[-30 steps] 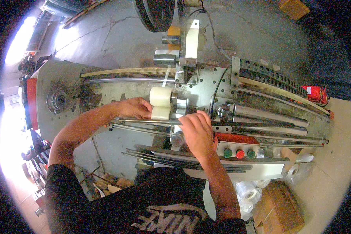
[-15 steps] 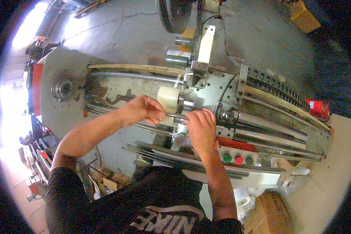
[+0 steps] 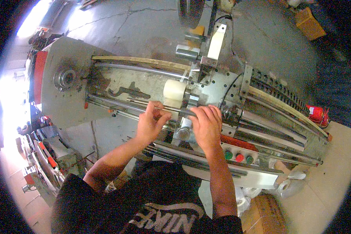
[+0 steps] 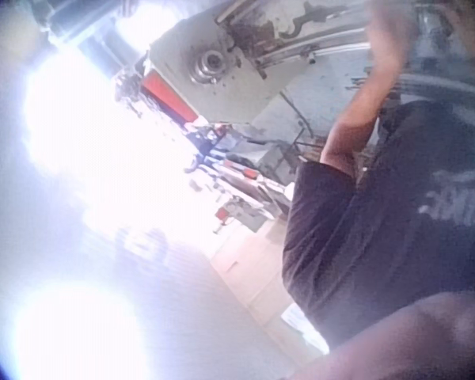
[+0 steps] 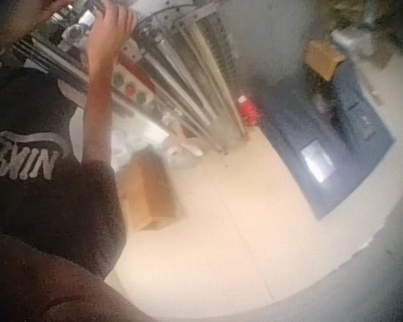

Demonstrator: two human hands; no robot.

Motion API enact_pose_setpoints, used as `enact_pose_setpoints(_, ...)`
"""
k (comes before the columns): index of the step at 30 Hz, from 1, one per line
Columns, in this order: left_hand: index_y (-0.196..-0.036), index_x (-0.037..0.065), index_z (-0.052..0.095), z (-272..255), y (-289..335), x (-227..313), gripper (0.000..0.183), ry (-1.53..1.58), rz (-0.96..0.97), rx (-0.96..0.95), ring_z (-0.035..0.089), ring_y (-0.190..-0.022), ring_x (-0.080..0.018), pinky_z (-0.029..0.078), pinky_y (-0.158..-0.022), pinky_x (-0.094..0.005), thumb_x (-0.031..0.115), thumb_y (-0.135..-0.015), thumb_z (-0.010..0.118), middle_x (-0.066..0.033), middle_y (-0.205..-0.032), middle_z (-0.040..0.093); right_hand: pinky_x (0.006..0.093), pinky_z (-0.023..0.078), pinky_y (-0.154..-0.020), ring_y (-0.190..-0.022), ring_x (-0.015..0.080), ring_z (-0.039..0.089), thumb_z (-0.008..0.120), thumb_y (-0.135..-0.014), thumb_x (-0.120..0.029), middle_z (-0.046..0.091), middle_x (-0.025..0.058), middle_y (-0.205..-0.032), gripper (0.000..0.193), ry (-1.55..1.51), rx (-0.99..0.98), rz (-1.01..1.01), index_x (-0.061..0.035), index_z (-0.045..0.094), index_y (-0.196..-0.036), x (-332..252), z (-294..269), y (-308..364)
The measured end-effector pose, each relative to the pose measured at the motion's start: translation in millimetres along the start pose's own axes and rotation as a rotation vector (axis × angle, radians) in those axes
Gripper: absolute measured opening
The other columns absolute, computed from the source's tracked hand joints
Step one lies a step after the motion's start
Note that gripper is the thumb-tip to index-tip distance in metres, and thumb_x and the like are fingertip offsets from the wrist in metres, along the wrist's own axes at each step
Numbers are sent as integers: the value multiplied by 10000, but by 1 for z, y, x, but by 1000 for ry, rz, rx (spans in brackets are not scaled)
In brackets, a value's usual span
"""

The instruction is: The person picks up metal rods from a stack and places them one by one into the guide rails of a fabrication machine, ensuring they are properly seated between the rollers.

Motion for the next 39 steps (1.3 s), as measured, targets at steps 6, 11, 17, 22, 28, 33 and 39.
enact_pose_setpoints(6,-1220,134,688,-4,-2,29,304,-568,405,-75,708,-668,-279,568,-596,-391,200,-929,747,-72,-793,718,482,435,-1085,-1095,343,632,792,-842,-162,712,105,-1097,265,-16,6,-12,-83,722,-1085,-3,-4,2)
enact_pose_setpoints(11,-1190,167,698,-12,-9,58,295,-740,740,-39,647,-625,-300,538,-585,-449,231,-908,755,-19,-699,621,475,452,-1059,-1049,336,645,797,-838,-137,714,113,-1049,237,-36,55,-52,-64,718,-1048,-10,-5,0)
enact_pose_setpoints(17,-1413,115,514,-12,-47,59,641,-646,456,-246,686,-755,-360,544,-734,-503,238,-856,808,-81,-780,700,473,449,-1064,-1038,334,644,789,-843,-131,709,111,-1047,221,-48,73,-61,-63,716,-1040,-11,-9,-1)
enact_pose_setpoints(22,-1521,55,392,4,-57,33,789,-491,194,-583,723,-905,-385,551,-810,-490,160,-857,804,-189,-941,766,485,451,-1061,-1027,333,640,785,-842,-123,700,113,-1031,212,-48,102,-50,-59,714,-1032,-13,-8,2)
enact_pose_setpoints(28,-1582,63,306,7,-61,21,833,-156,90,-738,734,-876,-372,558,-811,-452,121,-892,769,-200,-984,771,489,447,-1065,-1038,328,633,796,-813,-116,690,95,-1035,263,-40,149,-28,-75,709,-1057,-10,-5,8)
enact_pose_setpoints(33,-1548,72,282,7,-57,38,840,-554,128,-667,728,-877,-403,566,-788,-475,129,-877,782,-174,-949,762,480,453,-1012,-1038,341,633,782,-851,-164,676,110,-1039,295,-13,43,46,-78,677,-1113,-19,-4,-1)
enact_pose_setpoints(39,-1459,97,314,15,-52,62,807,-902,375,-449,715,-850,-403,560,-771,-498,112,-818,805,-119,-813,723,483,458,-973,-1037,363,645,661,-979,-292,675,137,-1040,254,9,-215,13,-58,656,-1076,-38,33,-18)
Point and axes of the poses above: each hand's wrist, its own y-axis away from the middle knuckle, its own z-axis out of the palm, x = y × z, the point moved 8 cm from there along -y, towards the middle knuckle
